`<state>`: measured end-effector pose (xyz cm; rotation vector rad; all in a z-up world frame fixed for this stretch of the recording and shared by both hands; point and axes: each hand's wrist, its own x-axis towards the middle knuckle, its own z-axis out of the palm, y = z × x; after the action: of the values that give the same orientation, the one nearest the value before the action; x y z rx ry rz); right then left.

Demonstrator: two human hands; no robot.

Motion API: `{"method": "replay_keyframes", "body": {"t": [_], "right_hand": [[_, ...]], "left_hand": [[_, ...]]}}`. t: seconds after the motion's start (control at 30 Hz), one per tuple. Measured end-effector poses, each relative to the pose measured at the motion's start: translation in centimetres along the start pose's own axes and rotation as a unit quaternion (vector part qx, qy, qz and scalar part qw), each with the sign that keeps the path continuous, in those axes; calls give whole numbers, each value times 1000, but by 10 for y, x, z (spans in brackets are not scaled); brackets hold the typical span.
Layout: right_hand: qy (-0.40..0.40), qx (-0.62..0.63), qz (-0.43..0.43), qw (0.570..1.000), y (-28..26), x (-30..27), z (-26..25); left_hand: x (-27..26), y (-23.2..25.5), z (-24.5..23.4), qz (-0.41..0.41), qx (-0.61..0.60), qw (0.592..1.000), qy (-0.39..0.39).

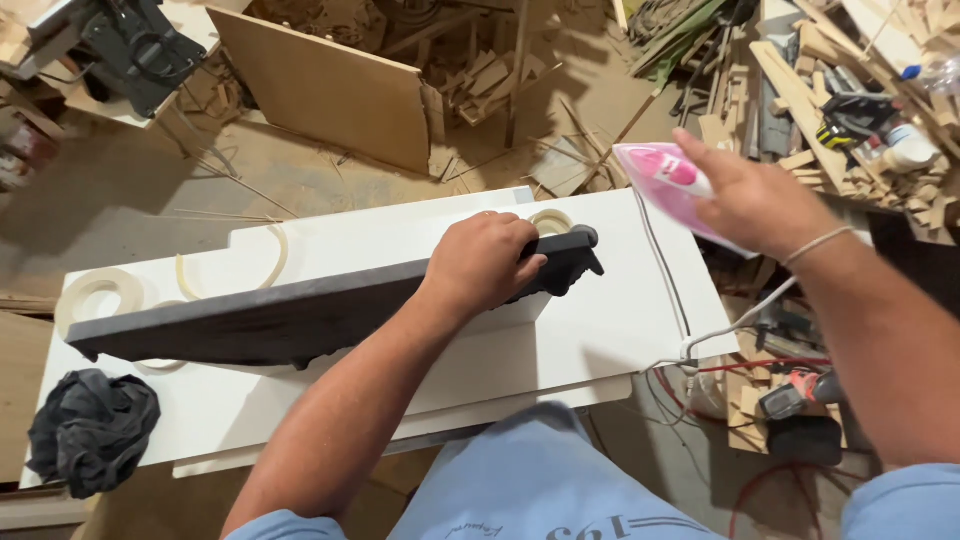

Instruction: Applying heat-activated edge banding to a wooden board using a clothes iron

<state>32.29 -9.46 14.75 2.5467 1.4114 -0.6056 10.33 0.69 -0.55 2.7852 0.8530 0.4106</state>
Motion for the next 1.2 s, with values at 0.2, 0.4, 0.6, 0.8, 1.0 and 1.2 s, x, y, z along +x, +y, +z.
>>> {"method": "replay_keyframes", "body": {"t": [0.2, 0.4, 0.6, 0.8, 1.0, 1.2], "right_hand": [[116, -81, -78, 987, 34, -2, -26], [13, 61, -26, 998, -11, -31, -47], [56, -62, -146, 986, -2, -6, -23], [84, -123, -210, 966, 7, 23, -12], [99, -114, -296, 943, 13, 37, -3], [88, -143, -257, 952, -7, 24, -6]], "left_hand": [[0, 6, -13, -36, -28, 999, -29], [1, 12, -37, -88, -83, 989, -83], [1, 12, -35, -93, -115, 986, -80], [2, 14, -37, -135, -123, 976, -116], [-5, 21, -57, -139, -185, 970, -80], [-1, -12, -15, -15, -165, 986, 32]]}}
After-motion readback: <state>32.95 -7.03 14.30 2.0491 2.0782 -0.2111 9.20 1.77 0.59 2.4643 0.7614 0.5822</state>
